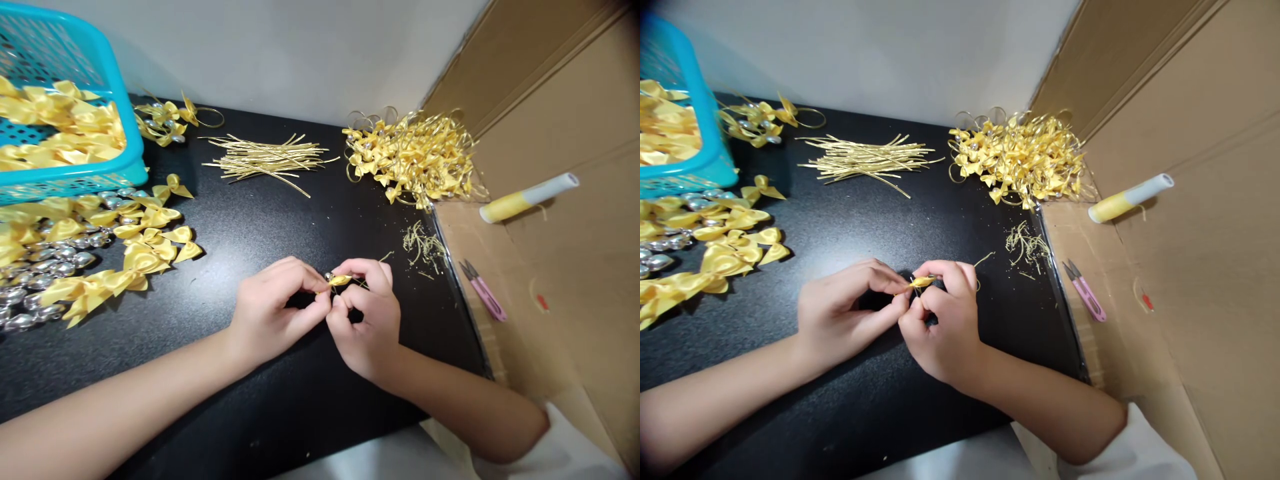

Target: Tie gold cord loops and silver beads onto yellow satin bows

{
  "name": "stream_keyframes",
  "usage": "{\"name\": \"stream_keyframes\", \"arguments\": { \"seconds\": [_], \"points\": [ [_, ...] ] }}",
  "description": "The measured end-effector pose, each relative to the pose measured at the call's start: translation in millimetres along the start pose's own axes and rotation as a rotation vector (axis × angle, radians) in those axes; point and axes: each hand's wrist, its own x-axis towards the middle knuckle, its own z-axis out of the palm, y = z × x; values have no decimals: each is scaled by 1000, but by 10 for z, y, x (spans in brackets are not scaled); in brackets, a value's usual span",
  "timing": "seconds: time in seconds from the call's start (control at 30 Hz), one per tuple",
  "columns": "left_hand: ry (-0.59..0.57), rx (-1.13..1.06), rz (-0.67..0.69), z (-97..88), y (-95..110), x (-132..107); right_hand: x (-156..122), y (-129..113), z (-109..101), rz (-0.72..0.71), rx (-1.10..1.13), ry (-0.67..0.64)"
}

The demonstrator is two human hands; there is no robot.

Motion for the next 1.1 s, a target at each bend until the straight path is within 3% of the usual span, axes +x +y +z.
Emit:
{"name": "stream_keyframes", "arguments": {
  "seconds": [0.33, 0.43, 0.6, 0.7, 0.8, 0.97, 1.1],
  "points": [
    [41, 15, 99, -33, -74, 30, 56, 70, -86, 18, -3, -51],
    [39, 28, 94, -51, -88, 41, 161, 128, -182, -54, 26, -27],
    [11, 11, 91, -47, -86, 38, 281, 254, -251, -209, 23, -217],
    [-24, -7, 128, -43, -84, 34, 274, 296, -215, -229, 46, -162],
    [-43, -12, 166, -45, -88, 34, 271, 305, -200, -194, 95, -134],
    [-99, 13, 208, -38, -120, 40, 338, 307, -259, 17, 261, -327],
    [-124, 50, 234, -36, -142, 52, 355, 301, -245, 149, 375, -384]
  ]
}}
